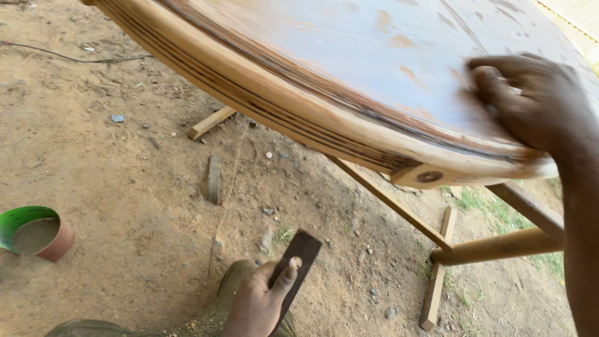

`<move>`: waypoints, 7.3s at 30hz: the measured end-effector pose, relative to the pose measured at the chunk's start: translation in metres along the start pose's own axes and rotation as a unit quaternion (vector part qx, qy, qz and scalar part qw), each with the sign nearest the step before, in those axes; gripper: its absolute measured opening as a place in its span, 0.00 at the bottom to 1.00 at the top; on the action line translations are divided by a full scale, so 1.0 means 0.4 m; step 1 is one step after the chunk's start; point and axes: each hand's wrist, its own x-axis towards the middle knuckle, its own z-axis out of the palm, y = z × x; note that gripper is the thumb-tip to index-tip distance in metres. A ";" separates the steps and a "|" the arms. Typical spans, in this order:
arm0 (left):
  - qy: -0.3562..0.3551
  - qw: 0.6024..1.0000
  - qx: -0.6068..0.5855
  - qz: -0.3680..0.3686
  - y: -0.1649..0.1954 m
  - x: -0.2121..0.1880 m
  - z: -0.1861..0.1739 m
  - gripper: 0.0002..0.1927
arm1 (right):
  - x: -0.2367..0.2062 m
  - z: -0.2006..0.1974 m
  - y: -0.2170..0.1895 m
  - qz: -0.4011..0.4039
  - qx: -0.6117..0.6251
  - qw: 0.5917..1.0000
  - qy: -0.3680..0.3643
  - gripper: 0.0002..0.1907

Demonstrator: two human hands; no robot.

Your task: The person kneels beside a round wooden table and scrapes its edge with a flat metal scraper blade, working along the rim and around the corner blocks. They reposition the blade with both hands and continue scraping different sections of the table edge.

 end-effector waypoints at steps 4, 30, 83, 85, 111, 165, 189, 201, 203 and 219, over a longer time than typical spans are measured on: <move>0.030 0.954 0.088 0.285 0.128 -0.001 0.051 0.22 | -0.069 0.030 0.128 0.134 0.110 0.984 0.034 0.24; 0.126 0.813 -0.108 0.558 0.298 0.152 0.164 0.12 | -0.141 0.099 0.202 0.093 0.064 0.980 0.163 0.25; 0.086 0.667 0.627 0.392 0.392 -0.121 -0.038 0.31 | -0.395 0.447 -0.536 0.263 0.871 0.346 0.228 0.10; 0.105 0.602 0.674 0.416 0.424 -0.123 -0.034 0.28 | -0.383 0.439 -0.530 0.247 0.883 0.312 0.249 0.10; 0.089 0.472 0.813 0.328 0.577 -0.127 -0.170 0.23 | -0.202 0.397 -0.712 0.282 0.901 0.191 0.268 0.15; 0.145 0.391 0.885 0.206 0.673 -0.176 -0.368 0.26 | -0.070 0.397 -0.866 0.196 0.952 0.193 0.135 0.16; 0.110 0.405 0.828 0.372 0.694 -0.162 -0.234 0.26 | -0.136 0.398 -0.765 0.154 0.941 0.246 0.174 0.16; 0.130 0.377 0.809 0.432 0.609 -0.180 -0.230 0.18 | -0.225 0.421 -0.707 0.162 0.930 0.294 0.148 0.21; 0.133 0.385 0.785 0.467 0.616 -0.159 -0.190 0.15 | -0.232 0.422 -0.674 0.130 0.929 0.292 0.184 0.20; 0.111 0.413 0.777 0.461 0.652 -0.137 -0.171 0.19 | -0.197 0.410 -0.689 0.147 0.917 0.246 0.276 0.15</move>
